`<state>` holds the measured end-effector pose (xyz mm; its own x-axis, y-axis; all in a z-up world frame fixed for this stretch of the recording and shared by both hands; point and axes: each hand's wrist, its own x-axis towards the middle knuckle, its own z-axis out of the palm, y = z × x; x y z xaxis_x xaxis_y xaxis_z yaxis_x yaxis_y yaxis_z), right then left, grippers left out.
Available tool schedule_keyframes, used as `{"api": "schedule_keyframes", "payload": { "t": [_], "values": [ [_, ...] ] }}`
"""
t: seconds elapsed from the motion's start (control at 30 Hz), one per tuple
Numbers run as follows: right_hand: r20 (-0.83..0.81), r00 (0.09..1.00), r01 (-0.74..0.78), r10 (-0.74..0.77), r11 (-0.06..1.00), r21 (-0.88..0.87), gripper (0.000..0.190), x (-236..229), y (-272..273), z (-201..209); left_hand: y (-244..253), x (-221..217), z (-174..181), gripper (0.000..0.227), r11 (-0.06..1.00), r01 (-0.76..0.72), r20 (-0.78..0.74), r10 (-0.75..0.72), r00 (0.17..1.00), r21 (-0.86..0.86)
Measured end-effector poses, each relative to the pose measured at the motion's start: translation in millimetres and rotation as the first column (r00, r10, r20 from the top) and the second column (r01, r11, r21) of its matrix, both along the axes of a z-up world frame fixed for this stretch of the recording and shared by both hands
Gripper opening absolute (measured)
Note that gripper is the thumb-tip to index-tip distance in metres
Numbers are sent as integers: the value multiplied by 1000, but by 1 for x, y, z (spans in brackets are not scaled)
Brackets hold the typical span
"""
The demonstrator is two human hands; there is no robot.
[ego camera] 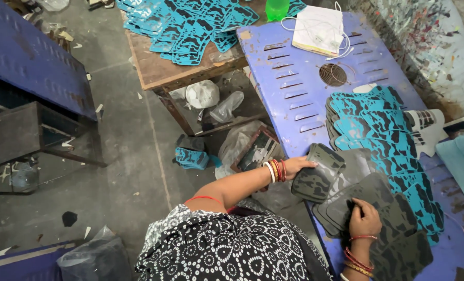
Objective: The person sorts and stacks dark grey and blue patterned material pieces on a blue workbench. They handle the pieces by hand, separating them into piles and occasionally placing some into a white plastic bag.
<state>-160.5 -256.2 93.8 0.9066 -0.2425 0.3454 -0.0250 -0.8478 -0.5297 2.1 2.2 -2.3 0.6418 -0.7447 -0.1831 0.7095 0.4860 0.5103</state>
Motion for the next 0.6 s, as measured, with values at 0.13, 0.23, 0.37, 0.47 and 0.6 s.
{"api": "schedule_keyframes", "payload": {
  "t": [0.13, 0.23, 0.37, 0.47, 0.6],
  "values": [
    [6, 1000, -8, 8, 1000, -1, 13, 0, 0, 0, 0, 1, 1, 44, 1000, -9, 10, 9, 1000, 25],
    [-1, 1000, -3, 3, 1000, 4, 16, 0, 1, 1, 1, -1, 7, 43, 1000, -2, 7, 2, 1000, 16],
    [12, 1000, -7, 7, 1000, 13, 17, 2, 0, 1, 1, 0, 8, 42, 1000, 8, 5, -8, 1000, -4],
    [8, 999, -34, 35, 999, -29, 18, 6, -6, -7, -1, 7, -17, 41, 1000, -13, 25, 13, 1000, 13],
    [31, 995, -93, 94, 995, -46, 17, 4, -14, -13, 7, -9, 30, 38, 997, 1, 45, 3, 999, -83]
  ]
}}
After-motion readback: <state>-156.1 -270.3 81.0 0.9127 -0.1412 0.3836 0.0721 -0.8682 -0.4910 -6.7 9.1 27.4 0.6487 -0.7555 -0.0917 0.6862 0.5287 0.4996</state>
